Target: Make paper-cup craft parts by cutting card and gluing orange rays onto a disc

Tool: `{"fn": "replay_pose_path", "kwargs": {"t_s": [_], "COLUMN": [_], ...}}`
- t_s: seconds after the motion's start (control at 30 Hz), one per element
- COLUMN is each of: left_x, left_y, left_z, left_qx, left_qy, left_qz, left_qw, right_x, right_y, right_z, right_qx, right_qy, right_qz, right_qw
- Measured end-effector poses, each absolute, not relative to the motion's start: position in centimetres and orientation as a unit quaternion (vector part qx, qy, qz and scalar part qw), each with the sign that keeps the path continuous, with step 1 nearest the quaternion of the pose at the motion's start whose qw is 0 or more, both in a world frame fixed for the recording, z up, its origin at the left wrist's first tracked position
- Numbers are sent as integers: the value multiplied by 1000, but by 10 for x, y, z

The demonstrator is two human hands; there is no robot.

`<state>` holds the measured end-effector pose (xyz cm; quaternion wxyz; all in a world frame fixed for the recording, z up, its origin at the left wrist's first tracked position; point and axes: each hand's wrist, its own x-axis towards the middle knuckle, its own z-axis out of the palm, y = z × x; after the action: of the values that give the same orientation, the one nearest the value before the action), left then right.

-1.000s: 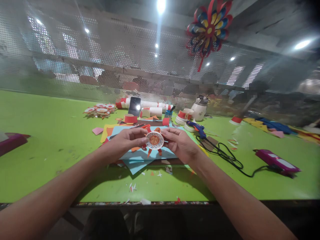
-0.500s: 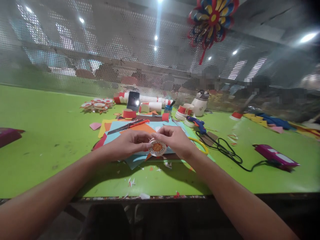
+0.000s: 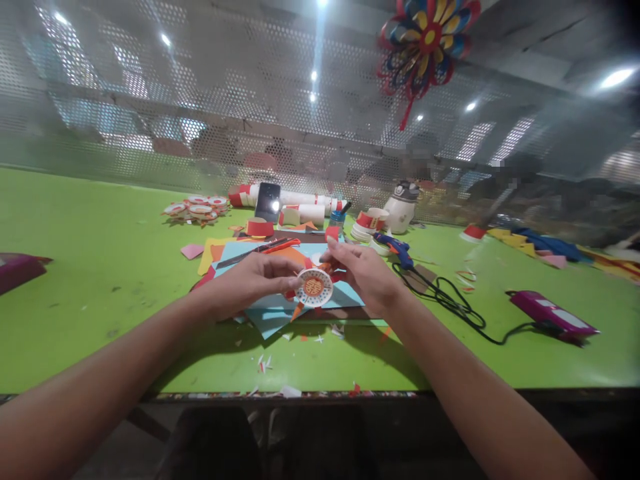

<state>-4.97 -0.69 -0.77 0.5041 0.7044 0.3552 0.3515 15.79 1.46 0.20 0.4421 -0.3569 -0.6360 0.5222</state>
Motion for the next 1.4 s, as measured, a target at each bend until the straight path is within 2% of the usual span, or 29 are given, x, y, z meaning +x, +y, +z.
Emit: {"fn": "replay_pose_path", "kwargs": {"t_s": [0.27, 0.83, 1.13, 1.4], "left_x": [-51, -52, -50, -50], "left_y": [-6, -4, -3, -1], "left_z": [-11, -13, -16, -14], "left_qx": [682, 678, 576, 504], "left_qy": [345, 341, 310, 310], "left_qz": [358, 342, 381, 459], "left_qw": [536, 554, 654, 663], "right_x": [165, 161, 162, 165], "right_y": [14, 12, 21, 27], "right_z": [5, 9, 3, -2], "right_qx": [-327, -332, -346, -357], "right_qy": [-691, -669, -621, -591], "right_qz": [480, 476, 493, 507], "right_qw": [430, 464, 502, 516]}}
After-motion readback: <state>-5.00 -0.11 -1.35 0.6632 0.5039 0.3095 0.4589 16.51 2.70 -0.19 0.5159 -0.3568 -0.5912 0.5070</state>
